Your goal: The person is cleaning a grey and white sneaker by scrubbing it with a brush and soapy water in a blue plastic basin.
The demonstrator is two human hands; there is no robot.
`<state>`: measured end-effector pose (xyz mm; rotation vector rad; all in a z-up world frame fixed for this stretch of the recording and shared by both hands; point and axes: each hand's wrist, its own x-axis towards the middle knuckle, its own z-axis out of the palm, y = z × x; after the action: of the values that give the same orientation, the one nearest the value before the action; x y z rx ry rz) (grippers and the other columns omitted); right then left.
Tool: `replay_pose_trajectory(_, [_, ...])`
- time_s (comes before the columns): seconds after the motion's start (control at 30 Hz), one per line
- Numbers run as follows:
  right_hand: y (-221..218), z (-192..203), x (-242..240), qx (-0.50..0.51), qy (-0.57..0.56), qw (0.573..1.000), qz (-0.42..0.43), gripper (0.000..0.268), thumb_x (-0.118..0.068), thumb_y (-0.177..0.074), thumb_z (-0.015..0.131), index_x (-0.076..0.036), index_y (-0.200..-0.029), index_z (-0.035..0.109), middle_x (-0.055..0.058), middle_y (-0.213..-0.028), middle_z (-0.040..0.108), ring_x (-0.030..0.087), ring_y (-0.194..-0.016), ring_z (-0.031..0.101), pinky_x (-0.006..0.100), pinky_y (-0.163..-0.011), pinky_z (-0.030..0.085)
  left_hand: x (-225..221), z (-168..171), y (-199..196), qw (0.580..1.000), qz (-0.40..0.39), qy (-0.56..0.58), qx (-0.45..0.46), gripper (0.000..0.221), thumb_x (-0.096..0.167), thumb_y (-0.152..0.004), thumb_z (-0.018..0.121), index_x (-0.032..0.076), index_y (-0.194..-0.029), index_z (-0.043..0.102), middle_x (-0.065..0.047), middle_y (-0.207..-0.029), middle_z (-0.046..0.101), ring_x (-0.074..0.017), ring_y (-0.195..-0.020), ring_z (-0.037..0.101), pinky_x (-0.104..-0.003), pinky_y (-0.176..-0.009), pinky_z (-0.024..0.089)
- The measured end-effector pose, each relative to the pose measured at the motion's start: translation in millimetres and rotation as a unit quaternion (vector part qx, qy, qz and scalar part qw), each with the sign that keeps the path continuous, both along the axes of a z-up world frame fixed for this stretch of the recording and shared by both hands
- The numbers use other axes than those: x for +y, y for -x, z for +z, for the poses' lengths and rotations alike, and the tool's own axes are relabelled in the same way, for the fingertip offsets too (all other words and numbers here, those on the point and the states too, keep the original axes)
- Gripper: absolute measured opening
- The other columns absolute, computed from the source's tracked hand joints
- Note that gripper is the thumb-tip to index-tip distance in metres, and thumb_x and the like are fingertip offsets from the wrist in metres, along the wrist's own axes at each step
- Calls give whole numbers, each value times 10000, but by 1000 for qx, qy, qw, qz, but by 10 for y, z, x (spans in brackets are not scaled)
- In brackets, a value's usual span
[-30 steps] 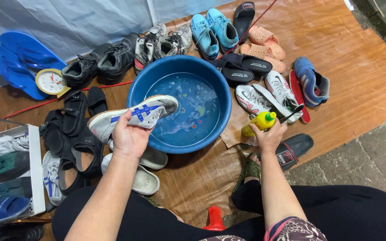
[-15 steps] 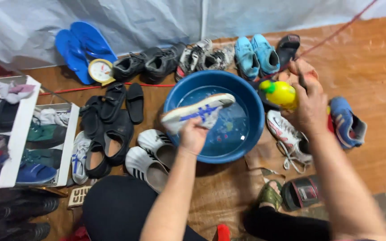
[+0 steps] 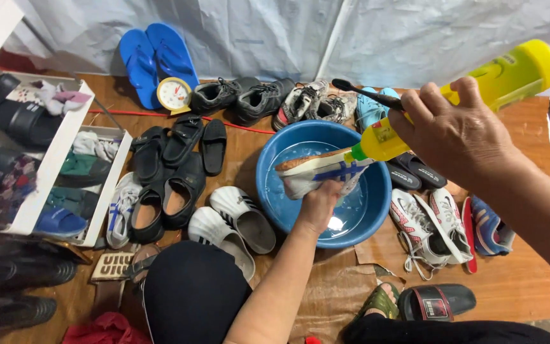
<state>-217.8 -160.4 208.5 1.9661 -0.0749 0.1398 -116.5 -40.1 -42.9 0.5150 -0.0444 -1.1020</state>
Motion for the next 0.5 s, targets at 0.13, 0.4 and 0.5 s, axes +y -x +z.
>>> replay_pose_trajectory(0.13, [-142,199,235,21,62,998,6,355,-379,-915,664,-298,-1256,605,-67,-1076,569,94,-967,581,361,-977,458,140,284,-42,999,7,-31,-40,659,32,-800,562,-93,-1430,412,-205,-1358,564,-251,-1194,579,-317,-1039,483])
replay_pose_trajectory(0.4, [-248,358,460,47,125,991,25,454,-352,-869,717,-296,-1302,592,-64,-1144,604,112,-1070,582,363,-976,432,192,311,-83,997,19,-67,-37,635,23,-805,601,-106,-1405,438,-210,-1352,565,-265,-1198,579,-324,-1042,491])
replay_pose_trajectory(0.5, [-251,368,433,40,125,991,23,381,-350,-889,713,-289,-1247,597,-64,-1107,593,111,-1049,585,365,-963,446,279,395,-92,995,7,-91,-27,608,83,-802,613,-105,-1367,490,-192,-1306,612,-233,-1167,609,-282,-1016,471])
